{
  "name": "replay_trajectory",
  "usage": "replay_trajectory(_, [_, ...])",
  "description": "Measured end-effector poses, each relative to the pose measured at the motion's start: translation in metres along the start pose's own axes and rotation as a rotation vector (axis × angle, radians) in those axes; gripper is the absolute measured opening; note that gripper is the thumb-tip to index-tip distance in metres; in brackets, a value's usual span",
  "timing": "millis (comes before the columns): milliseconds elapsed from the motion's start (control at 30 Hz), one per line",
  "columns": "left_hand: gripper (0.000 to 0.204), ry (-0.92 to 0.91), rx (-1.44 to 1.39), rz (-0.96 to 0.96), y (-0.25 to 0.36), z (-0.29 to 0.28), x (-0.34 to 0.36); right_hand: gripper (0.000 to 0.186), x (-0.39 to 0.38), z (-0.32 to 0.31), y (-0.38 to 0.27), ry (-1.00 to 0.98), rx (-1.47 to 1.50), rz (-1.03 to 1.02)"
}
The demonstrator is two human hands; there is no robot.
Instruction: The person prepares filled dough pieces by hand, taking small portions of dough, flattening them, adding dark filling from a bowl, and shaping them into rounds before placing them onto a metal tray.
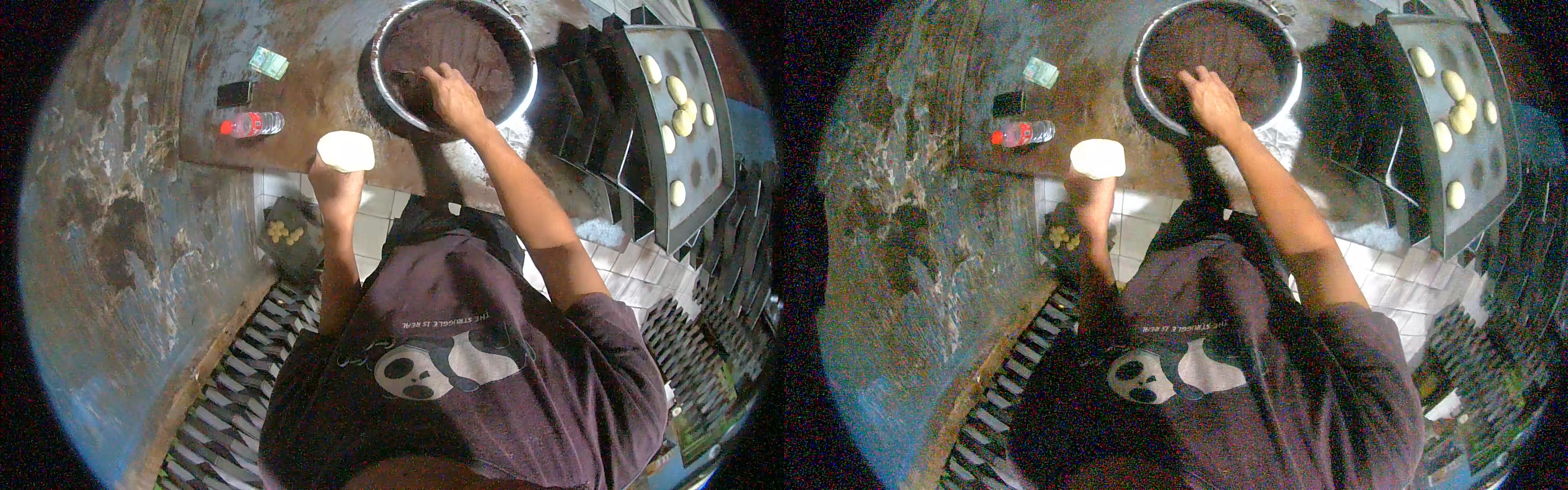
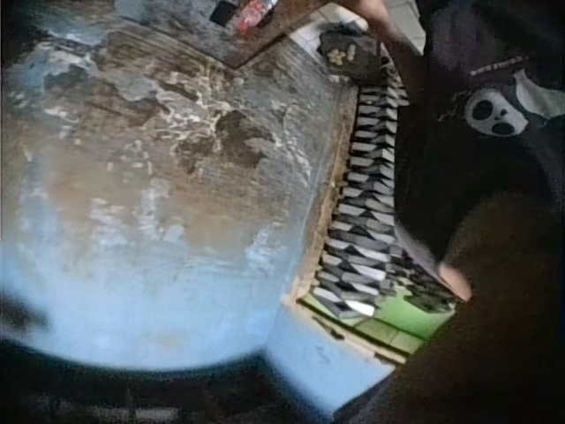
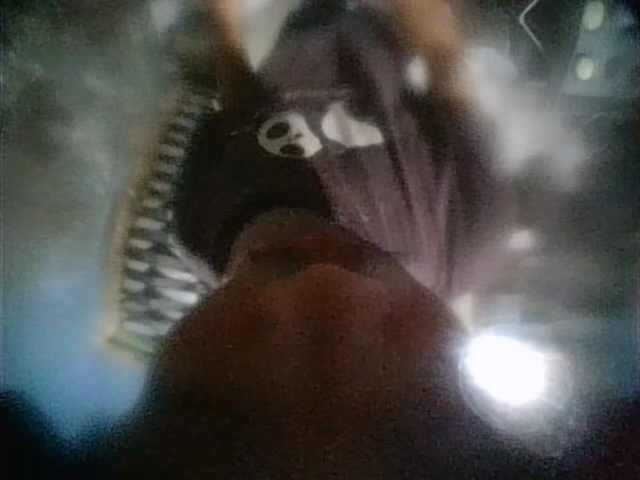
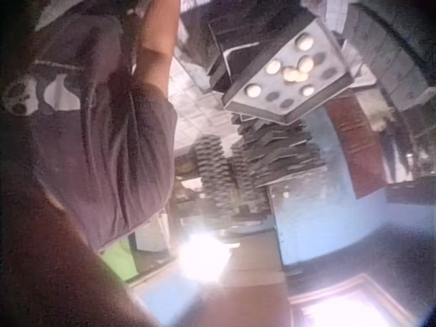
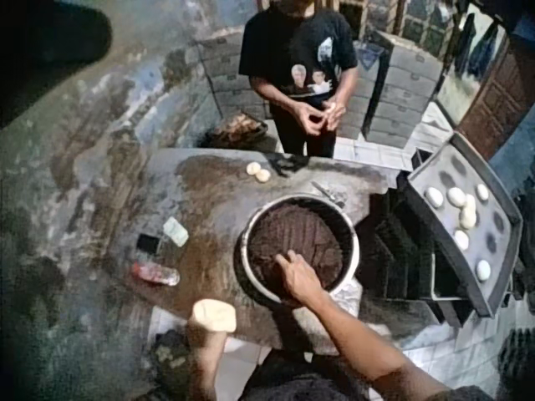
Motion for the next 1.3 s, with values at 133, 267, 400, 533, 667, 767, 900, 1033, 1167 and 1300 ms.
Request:
replay_trajectory(133, [0.026,-0.030,-0.071,-0.055,-0.025,0.004,-0.004,0.043,-0.008,0.031,0.002,-0.095,-0.039,-0.027])
replay_trajectory(267, [0.028,-0.101,-0.189,-0.111,-0.034,0.009,-0.005,0.044,-0.016,0.048,0.007,-0.148,0.001,0.046])
replay_trajectory(400, [0.031,-0.131,-0.217,-0.158,-0.027,0.011,0.004,0.040,-0.015,0.056,0.031,-0.383,0.281,0.216])
replay_trajectory(533, [0.036,-0.099,-0.361,-0.141,-0.025,0.023,0.012,0.028,-0.024,0.041,0.028,-0.578,0.931,0.371])
replay_trajectory(667, [0.045,-0.169,-0.313,-0.004,0.010,0.033,0.029,0.025,-0.027,-0.065,-0.050,-0.354,0.979,0.100])
replay_trajectory(767, [0.042,-0.213,-0.339,0.089,0.057,0.032,0.035,0.031,-0.038,-0.125,-0.096,-0.088,0.617,-0.126])
replay_trajectory(900, [0.036,-0.277,-0.308,0.229,0.092,0.034,0.039,0.047,-0.058,-0.138,-0.103,0.008,0.193,-0.219])
replay_trajectory(1033, [0.033,-0.404,-0.336,0.260,0.095,0.052,0.043,0.048,-0.089,-0.155,-0.093,0.107,0.258,-0.125])
replay_trajectory(1167, [0.025,-0.468,-0.449,0.191,0.079,0.081,0.041,0.028,-0.156,-0.119,-0.027,0.202,0.543,0.235])
replay_trajectory(1300, [0.028,-0.632,-0.231,0.278,0.115,0.090,0.022,0.021,-0.311,-0.011,0.117,0.162,0.363,0.817])
Point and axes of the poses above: each hand's wrist, its own x-axis towards the middle knuckle, its own z-axis out of the palm, y = z × x, the point moved 8 cm from there along x, towards the middle knuckle, and after that the axes turned 3 degrees about -z, right-handed, at the moved point
